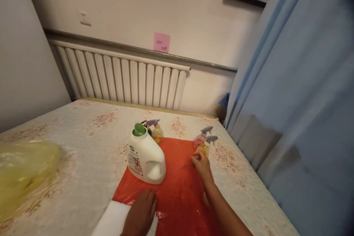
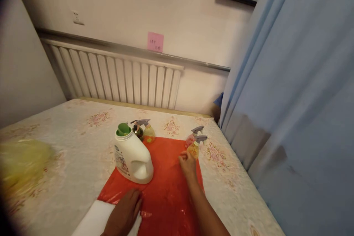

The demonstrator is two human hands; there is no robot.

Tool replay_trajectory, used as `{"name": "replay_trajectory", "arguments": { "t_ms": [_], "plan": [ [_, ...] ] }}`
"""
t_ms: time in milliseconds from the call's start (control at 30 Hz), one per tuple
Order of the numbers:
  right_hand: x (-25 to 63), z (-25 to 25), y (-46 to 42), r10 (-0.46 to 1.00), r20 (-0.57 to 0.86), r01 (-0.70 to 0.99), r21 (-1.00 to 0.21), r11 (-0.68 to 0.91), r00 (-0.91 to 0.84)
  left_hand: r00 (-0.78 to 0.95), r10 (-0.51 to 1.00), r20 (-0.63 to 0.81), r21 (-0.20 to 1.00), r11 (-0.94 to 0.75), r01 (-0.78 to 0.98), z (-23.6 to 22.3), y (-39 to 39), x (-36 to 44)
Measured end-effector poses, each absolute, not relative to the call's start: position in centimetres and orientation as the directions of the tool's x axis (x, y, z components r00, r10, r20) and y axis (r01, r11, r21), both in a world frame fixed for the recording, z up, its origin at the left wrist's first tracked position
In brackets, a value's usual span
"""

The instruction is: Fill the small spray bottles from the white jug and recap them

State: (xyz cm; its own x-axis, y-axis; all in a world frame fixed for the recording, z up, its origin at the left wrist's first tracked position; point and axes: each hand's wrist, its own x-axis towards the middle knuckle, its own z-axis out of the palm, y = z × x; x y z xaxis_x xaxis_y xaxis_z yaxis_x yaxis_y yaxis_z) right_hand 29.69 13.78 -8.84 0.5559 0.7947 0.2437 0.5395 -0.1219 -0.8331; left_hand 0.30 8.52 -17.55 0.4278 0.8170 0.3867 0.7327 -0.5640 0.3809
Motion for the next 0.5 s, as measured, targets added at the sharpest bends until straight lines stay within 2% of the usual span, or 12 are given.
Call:
{"name": "replay_trajectory", "arguments": {
  "t_ms": [100,233,500],
  "plan": [
    [26.3,-7.5,17.4,0.879,0.249,0.547,-0.837,-0.017,0.407,0.41,0.813,0.414,0.398,-0.566,0.722,-17.9,8.5,0.2],
    [23.1,-6.0,23.1,0.919,0.265,0.585,-0.81,0.048,0.292,0.387,0.79,0.475,0.394,-0.584,0.71,-19.2,8.8,0.1],
    [18.2,-4.5,32.3,0.933,0.29,0.704,-0.708,0.059,0.214,0.428,0.771,0.471,0.355,-0.61,0.708,-22.7,9.7,-0.1]
  ]
}}
